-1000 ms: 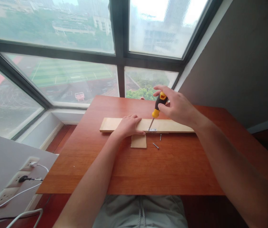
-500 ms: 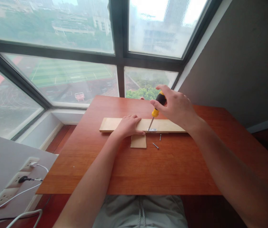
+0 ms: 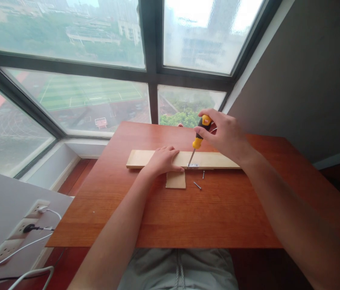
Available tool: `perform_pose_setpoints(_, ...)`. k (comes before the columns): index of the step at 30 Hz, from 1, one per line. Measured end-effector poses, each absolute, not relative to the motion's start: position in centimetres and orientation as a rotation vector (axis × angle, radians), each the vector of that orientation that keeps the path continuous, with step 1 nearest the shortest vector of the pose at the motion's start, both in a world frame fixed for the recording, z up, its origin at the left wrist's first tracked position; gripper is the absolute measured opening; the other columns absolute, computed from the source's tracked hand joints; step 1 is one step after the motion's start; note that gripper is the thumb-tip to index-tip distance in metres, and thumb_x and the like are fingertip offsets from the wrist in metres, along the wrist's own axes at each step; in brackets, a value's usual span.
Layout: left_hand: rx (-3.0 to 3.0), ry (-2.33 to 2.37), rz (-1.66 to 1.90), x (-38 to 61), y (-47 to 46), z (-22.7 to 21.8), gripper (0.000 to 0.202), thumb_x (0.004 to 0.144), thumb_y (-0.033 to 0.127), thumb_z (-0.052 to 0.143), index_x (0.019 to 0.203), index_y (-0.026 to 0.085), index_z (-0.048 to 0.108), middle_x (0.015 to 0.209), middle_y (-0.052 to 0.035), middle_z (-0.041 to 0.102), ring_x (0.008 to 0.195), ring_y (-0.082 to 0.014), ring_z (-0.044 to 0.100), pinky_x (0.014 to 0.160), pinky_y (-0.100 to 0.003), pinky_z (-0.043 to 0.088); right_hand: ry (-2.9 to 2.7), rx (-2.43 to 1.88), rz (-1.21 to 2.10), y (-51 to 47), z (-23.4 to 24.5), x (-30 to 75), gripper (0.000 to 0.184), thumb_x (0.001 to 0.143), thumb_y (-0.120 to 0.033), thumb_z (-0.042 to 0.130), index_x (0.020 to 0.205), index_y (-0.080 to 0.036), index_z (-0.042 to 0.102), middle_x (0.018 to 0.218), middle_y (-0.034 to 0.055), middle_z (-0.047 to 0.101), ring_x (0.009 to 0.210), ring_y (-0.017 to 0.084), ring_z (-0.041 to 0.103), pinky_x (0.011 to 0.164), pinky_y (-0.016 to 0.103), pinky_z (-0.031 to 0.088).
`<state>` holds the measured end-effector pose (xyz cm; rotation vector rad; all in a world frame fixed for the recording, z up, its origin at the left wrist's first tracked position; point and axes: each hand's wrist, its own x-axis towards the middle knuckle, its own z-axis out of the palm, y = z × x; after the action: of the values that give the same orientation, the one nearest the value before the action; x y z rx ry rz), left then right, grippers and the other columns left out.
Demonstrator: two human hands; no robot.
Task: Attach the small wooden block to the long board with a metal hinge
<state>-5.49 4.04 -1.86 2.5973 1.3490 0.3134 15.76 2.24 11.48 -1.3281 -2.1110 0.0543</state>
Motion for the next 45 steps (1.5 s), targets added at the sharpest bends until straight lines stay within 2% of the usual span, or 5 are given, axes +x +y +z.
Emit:
perform_pose_setpoints(8, 2.601, 1.35, 0.314, -5.5, 4.0, -1.9, 0.069, 0.073, 0.068, 0.07, 0.122, 0.021, 0.062, 0.119, -0.0112, 0.062, 0.109, -0.0307, 0.059, 0.089, -0.037, 0.045, -1.977, -1.234, 0.166, 2.3, 10.3, 15.6, 0.036, 0.084, -0.04, 0.071, 0.114, -0.024, 0.062, 0.095, 0.0025, 0.069, 0.072, 0.017, 0.064, 0.068, 0.033, 0.054)
perform_pose_setpoints(15, 2.593, 1.358, 0.322, -5.6, 4.0, -1.9, 0.068, 0.073, 0.068, 0.071, 0.122, 0.021, 0.062, 0.117, -0.0105, 0.063, 0.108, -0.0307, 0.059, 0.09, -0.039, 0.044, -1.827, -1.214, 0.307, 2.7, 9.8, 15.8, 0.041, 0.075, -0.051, 0.077, 0.1, -0.02, 0.067, 0.088, 0.0039, 0.07, 0.072, 0.017, 0.063, 0.064, 0.032, 0.055)
perform_pose_setpoints(25, 2.604, 1.356, 0.333, -5.5, 4.1, -2.0, 0.069, 0.073, 0.069, 0.069, 0.121, 0.021, 0.063, 0.119, -0.0108, 0.063, 0.109, -0.0308, 0.059, 0.091, -0.038, 0.045, -1.45, -1.037, 1.01, 3.2, 8.1, 15.2, 0.041, 0.066, -0.049, 0.085, 0.094, -0.022, 0.073, 0.088, 0.0016, 0.071, 0.084, 0.018, 0.068, 0.074, 0.035, 0.06)
perform_pose_setpoints(37, 2.597, 1.361, 0.338, -5.6, 4.2, -2.3, 0.068, 0.07, 0.068, 0.072, 0.121, 0.022, 0.063, 0.119, -0.0103, 0.063, 0.109, -0.0307, 0.059, 0.091, -0.038, 0.045, -1.5, -1.117, 0.831, 3.6, 8.5, 15.7, 0.037, 0.064, -0.051, 0.086, 0.086, -0.022, 0.077, 0.087, 0.0026, 0.075, 0.087, 0.023, 0.072, 0.08, 0.036, 0.059)
perform_pose_setpoints(45, 2.599, 1.353, 0.342, -5.6, 4.2, -2.3, 0.068, 0.071, 0.07, 0.07, 0.12, 0.023, 0.063, 0.118, -0.0106, 0.063, 0.109, -0.0307, 0.059, 0.09, -0.038, 0.045, -1.559, -1.205, 0.761, 3.3, 8.3, 15.9, 0.043, 0.067, -0.064, 0.078, 0.079, -0.022, 0.077, 0.084, 0.0036, 0.076, 0.083, 0.024, 0.07, 0.071, 0.035, 0.055)
